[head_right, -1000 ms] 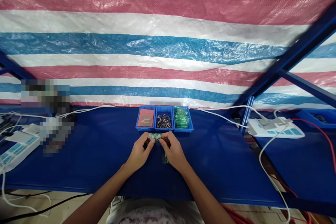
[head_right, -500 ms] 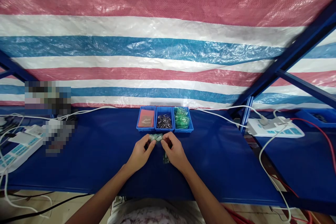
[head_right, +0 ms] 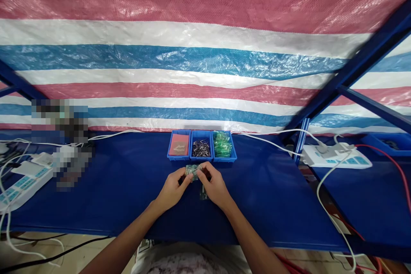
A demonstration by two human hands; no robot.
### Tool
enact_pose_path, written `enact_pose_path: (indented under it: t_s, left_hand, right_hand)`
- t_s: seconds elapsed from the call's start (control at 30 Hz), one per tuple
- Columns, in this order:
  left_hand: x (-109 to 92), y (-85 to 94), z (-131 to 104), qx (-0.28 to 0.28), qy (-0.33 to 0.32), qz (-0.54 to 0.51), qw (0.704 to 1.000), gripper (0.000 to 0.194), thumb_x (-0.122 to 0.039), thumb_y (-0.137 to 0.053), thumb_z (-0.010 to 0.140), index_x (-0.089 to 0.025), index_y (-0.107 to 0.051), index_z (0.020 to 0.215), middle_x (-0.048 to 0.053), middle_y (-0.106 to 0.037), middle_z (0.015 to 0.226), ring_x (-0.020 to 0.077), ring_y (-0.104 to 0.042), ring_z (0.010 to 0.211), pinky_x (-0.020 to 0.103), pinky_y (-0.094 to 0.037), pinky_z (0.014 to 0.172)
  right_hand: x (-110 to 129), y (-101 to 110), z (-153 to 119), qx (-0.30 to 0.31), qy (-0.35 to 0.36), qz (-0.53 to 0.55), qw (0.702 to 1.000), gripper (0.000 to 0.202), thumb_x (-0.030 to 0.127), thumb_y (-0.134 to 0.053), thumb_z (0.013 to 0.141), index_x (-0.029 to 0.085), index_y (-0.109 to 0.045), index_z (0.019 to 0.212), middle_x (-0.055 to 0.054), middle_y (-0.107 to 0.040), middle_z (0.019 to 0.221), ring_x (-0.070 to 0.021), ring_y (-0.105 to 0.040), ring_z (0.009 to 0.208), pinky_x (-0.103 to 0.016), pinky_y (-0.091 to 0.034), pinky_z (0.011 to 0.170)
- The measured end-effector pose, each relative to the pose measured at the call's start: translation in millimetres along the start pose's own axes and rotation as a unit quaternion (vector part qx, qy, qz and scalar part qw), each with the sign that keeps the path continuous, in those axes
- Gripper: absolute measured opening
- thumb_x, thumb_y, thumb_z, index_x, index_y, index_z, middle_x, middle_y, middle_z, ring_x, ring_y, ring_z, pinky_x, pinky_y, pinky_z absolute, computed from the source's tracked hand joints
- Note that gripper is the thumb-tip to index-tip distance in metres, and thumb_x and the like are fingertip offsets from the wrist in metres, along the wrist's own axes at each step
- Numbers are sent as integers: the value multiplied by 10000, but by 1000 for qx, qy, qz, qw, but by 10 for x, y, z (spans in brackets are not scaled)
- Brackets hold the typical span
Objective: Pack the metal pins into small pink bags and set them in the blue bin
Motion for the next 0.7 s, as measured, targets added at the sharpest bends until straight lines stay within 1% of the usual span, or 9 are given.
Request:
enact_pose_path:
  t_s: [0.07, 0.2, 0.3, 0.4, 0.5, 0.7]
  left_hand:
    - [6, -7, 0, 2, -1, 6, 1000, 430, -511, -469, 1091, -189, -627, 853, 20, -607, 784, 174, -533, 699, 292, -406, 660]
    - [15, -8, 4, -2, 7, 14, 1000, 413, -481, -495, 1087, -201, -516, 785, -20, -502, 729, 152, -483, 670, 283, -347, 635]
    - [8, -6, 7, -5, 11, 9, 1000, 402, -460, -503, 1086, -205, -466, 778, -33, -459, 725, 142, -454, 660, 278, -327, 635]
    - [10, -3, 5, -6, 20, -1, 1000, 373, -455, -508, 1085, -206, -467, 810, -37, -457, 736, 139, -452, 662, 272, -328, 638]
    - [28, 3, -1, -11, 30, -13, 999, 340, -458, -508, 1084, -206, -493, 856, -36, -481, 752, 140, -473, 667, 269, -333, 637]
    - [49, 7, -6, -15, 26, -21, 999, 326, -453, -496, 1090, -203, -519, 883, -34, -488, 754, 141, -465, 666, 273, -337, 641]
  right_hand:
    - [-10, 1, 1, -1, -3, 1, 1000, 285, 503, -570, 1042, 239, -630, 952, 1, -581, 831, -179, -542, 730, -294, -473, 695]
    - [-23, -1, -1, 3, -8, -5, 1000, 285, 503, -556, 1049, 242, -621, 956, 4, -559, 826, -177, -521, 725, -290, -456, 683]
    - [-26, -3, -1, 5, -8, -3, 1000, 292, 511, -554, 1048, 240, -616, 958, 8, -546, 814, -174, -499, 709, -287, -441, 668]
    - [-28, -7, 1, 9, -8, -4, 1000, 307, 528, -545, 1049, 240, -611, 965, 5, -544, 817, -178, -494, 714, -287, -433, 668]
    - [-19, -17, -3, 17, -4, -12, 1000, 285, 507, -547, 1056, 240, -620, 988, 4, -555, 836, -180, -504, 734, -289, -428, 685]
    - [-10, -29, -13, 21, -16, -23, 999, 248, 479, -588, 1047, 236, -641, 1034, 13, -568, 832, -172, -514, 724, -287, -423, 676]
Point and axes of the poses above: each hand's wrist, its own z-axis towards the middle knuckle, its own y-axis out of the back of the hand, x = y × z, the point moved 6 cm from there along z, towards the middle knuckle
